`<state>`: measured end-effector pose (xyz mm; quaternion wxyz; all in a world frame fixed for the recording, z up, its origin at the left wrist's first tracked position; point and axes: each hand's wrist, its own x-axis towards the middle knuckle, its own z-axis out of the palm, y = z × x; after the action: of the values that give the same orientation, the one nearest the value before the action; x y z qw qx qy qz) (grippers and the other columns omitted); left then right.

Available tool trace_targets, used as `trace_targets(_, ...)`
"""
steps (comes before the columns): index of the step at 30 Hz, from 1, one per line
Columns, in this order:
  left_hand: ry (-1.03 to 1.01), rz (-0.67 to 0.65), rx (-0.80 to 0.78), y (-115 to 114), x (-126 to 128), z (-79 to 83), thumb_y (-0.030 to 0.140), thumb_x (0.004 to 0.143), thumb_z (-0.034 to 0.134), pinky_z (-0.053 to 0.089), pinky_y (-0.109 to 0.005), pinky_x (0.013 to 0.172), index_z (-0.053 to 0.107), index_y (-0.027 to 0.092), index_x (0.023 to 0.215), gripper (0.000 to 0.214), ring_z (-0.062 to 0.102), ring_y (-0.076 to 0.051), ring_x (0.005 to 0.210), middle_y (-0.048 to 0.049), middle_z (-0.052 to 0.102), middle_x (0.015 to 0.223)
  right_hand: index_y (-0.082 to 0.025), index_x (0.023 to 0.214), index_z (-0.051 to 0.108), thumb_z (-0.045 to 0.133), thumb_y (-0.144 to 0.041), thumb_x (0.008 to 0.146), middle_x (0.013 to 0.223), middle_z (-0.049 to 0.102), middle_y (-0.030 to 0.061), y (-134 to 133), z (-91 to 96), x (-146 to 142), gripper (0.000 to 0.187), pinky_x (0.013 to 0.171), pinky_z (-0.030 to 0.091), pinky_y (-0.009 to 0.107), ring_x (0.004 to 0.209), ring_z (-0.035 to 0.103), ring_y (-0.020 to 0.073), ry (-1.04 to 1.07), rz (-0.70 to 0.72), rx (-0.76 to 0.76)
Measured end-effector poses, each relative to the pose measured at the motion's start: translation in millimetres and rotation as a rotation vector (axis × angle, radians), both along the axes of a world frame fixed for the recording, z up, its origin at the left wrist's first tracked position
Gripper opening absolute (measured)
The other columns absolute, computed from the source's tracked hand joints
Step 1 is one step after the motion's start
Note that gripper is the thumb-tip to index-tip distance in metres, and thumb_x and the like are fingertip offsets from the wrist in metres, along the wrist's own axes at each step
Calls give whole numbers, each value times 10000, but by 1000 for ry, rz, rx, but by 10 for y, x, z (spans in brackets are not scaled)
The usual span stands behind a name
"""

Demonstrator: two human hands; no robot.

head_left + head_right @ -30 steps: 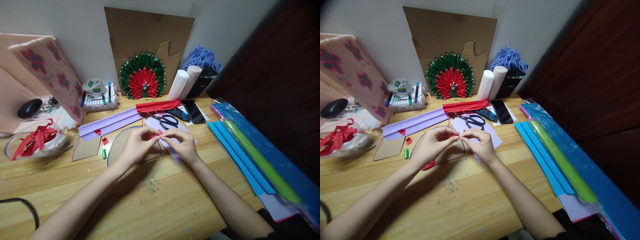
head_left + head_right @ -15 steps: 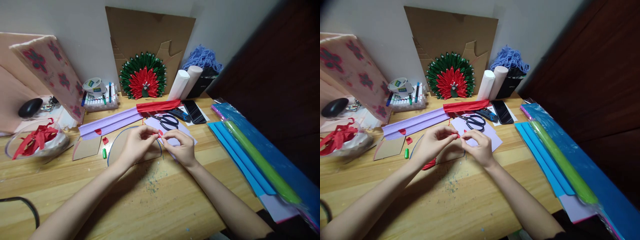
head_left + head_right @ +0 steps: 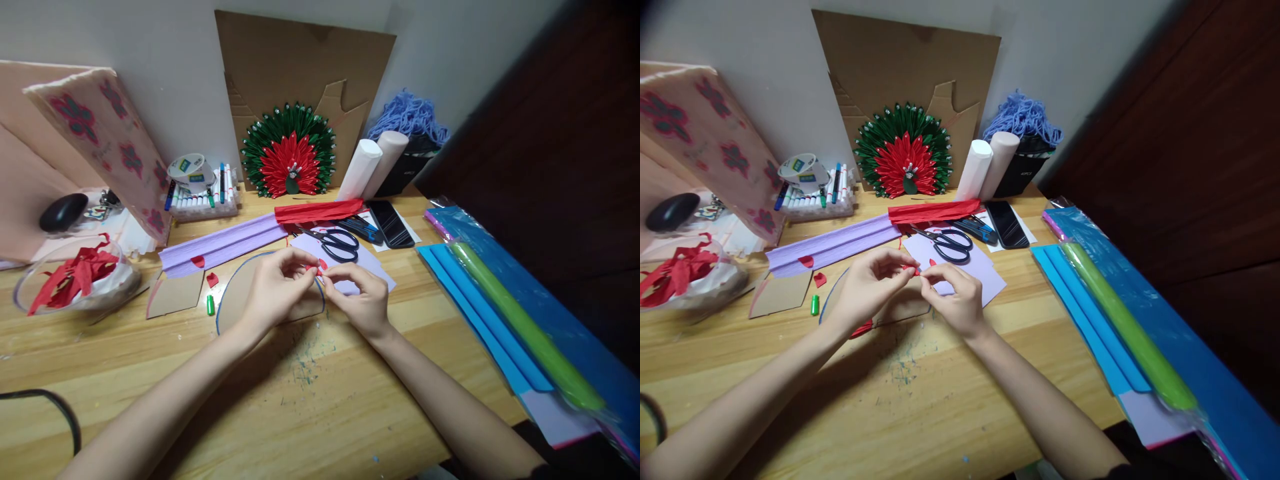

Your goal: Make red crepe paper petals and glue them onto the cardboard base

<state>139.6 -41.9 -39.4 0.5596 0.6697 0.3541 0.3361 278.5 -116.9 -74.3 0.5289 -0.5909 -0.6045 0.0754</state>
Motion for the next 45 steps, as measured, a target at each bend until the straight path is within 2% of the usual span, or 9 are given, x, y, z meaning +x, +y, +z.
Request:
trace_targets(4,-66,11,-119,0,15,-43,232,696,713,507,-261,679,597,110,921,281,629,-136,726,-63,669,835,-230,808,642,596,-98,765,755,697,14,-2,6,4,146,680,521,297,689,647,162,-91,13,54)
trace_targets(9,-81,-8,-161,27,21,-59,183,682,722,504,-252,663,589,107,899,265,628,-127,697,-47,661,786,-235,794,625,589,-74,749,738,686,7,5,-9,-5,171,687,519,301,694,641,162,-121,24,69)
trace_targets(16,-40,-34,-129,70,3,13,152,693,693,494,-254,653,615,115,836,166,630,-132,705,-53,665,791,-217,716,578,596,-62,719,725,642,3,16,-18,-32,156,718,519,310,699,622,155,63,57,-21)
trace_targets(27,2,-88,-10,99,-26,24,136,750,632,500,-265,697,633,135,841,90,635,-139,745,-51,674,821,-193,749,598,642,-151,749,818,656,38,37,-64,-27,61,748,552,301,804,646,166,357,128,-122)
trace_targets(31,2,-85,24,85,-24,47,135,758,627,503,-262,699,637,141,836,79,637,-137,742,-45,677,820,-189,726,593,665,-189,742,764,651,31,53,-55,-17,74,700,558,285,742,651,158,435,131,-170)
trace_targets(36,-44,-71,-43,90,-17,29,140,729,659,513,-259,707,632,130,809,85,644,-136,737,-47,677,807,-192,772,605,698,-235,722,729,659,13,63,-43,-1,114,634,556,260,665,654,146,489,126,-209)
trace_targets(41,-61,-52,-68,109,-15,-10,151,724,667,514,-259,714,629,124,812,99,641,-128,732,-51,675,817,-197,799,661,689,-219,743,743,688,20,55,-46,-3,67,649,568,277,665,667,150,493,146,-179)
trace_targets(45,-88,-54,-107,116,-23,-10,160,714,682,514,-258,715,625,115,808,119,640,-125,728,-53,670,809,-212,856,702,711,-195,730,823,725,25,46,-37,-4,127,696,582,286,732,687,161,473,159,-149)
